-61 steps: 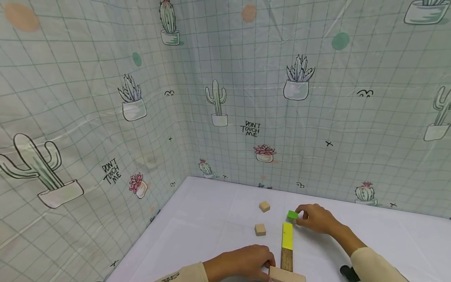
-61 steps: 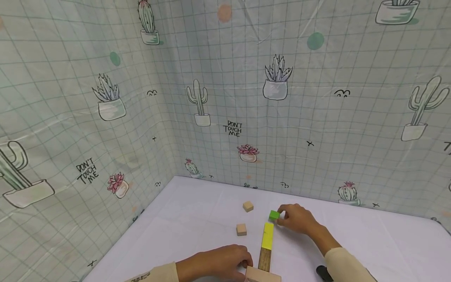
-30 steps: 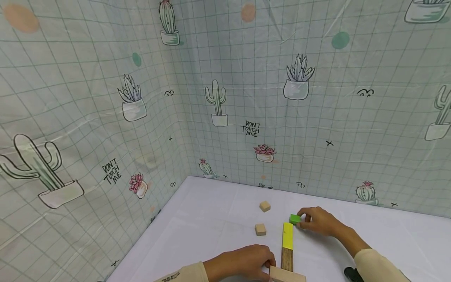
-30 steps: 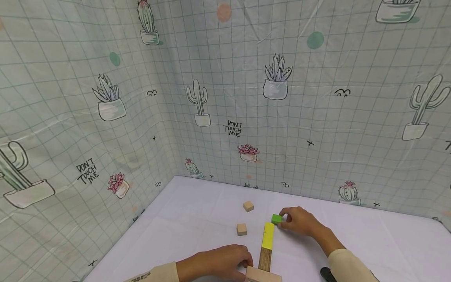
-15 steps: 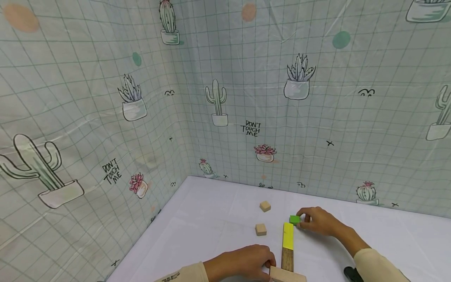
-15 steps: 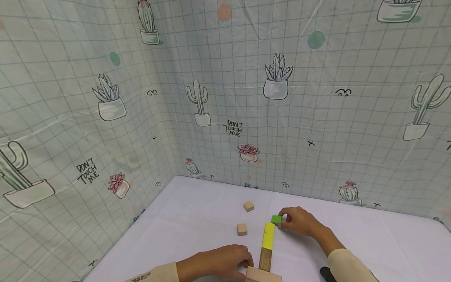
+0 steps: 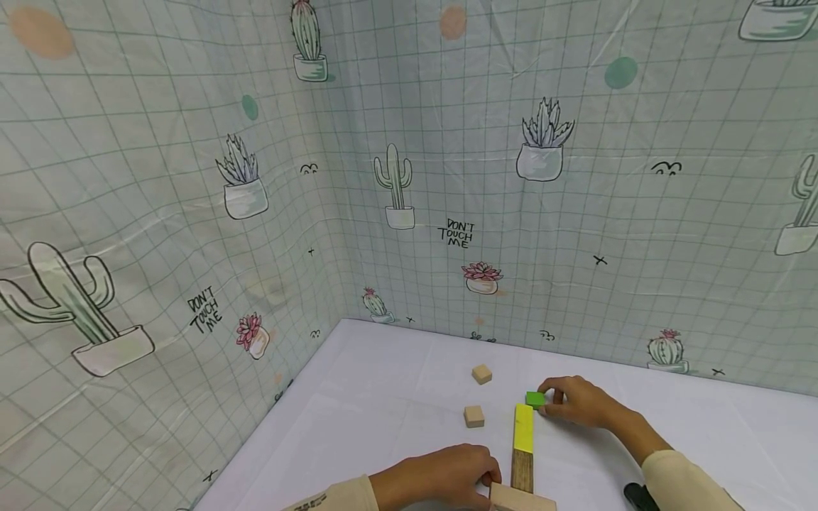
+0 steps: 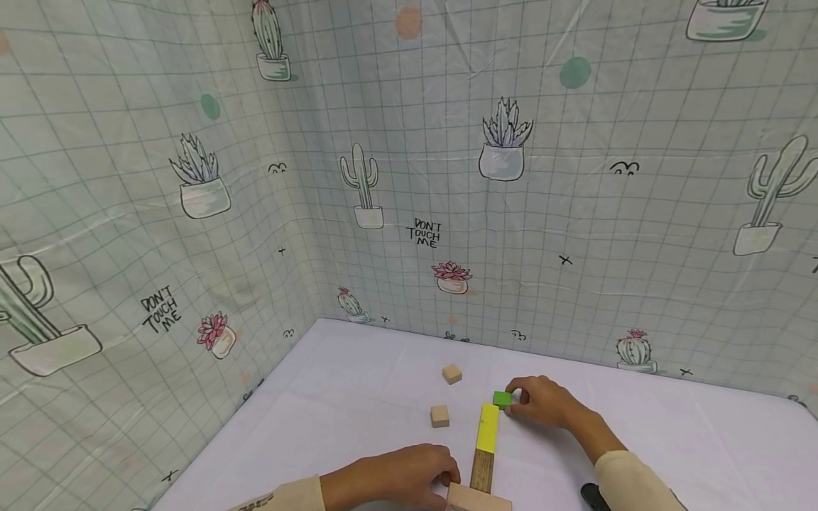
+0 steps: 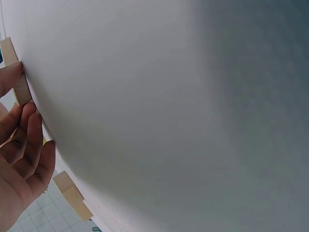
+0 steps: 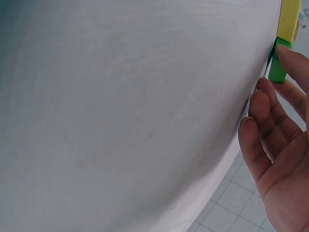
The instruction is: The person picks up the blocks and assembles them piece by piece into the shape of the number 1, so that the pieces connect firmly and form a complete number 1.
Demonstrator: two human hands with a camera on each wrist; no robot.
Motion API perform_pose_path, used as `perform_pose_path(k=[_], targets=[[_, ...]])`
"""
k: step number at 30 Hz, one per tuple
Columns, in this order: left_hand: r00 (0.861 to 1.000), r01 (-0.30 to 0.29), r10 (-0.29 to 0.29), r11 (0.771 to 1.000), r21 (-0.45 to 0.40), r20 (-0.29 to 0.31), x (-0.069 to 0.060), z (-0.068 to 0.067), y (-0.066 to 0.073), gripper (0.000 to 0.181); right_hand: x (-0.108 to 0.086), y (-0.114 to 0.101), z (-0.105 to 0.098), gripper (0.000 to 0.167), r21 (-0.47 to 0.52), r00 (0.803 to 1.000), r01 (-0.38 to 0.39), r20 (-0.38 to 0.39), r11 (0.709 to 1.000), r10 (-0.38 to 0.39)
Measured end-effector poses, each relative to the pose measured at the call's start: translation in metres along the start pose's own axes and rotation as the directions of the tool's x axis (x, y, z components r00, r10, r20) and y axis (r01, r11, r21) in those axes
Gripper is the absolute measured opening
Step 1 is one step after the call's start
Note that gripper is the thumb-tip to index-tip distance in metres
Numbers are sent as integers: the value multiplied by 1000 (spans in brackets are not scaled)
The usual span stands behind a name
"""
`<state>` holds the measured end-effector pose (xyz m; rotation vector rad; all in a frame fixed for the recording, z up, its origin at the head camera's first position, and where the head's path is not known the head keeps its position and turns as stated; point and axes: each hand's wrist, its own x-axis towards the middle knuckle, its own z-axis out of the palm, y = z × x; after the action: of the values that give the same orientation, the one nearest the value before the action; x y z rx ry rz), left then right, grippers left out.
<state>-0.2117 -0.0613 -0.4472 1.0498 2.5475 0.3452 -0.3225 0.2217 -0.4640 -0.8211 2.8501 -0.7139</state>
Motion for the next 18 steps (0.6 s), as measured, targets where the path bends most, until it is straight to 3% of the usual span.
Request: perform_pose_path(k=[18], targets=[[1000,-10,10,1000,-4,-10,-1,0,-1,23,1,2,1,31,11,1000,12,21,1000,-12]])
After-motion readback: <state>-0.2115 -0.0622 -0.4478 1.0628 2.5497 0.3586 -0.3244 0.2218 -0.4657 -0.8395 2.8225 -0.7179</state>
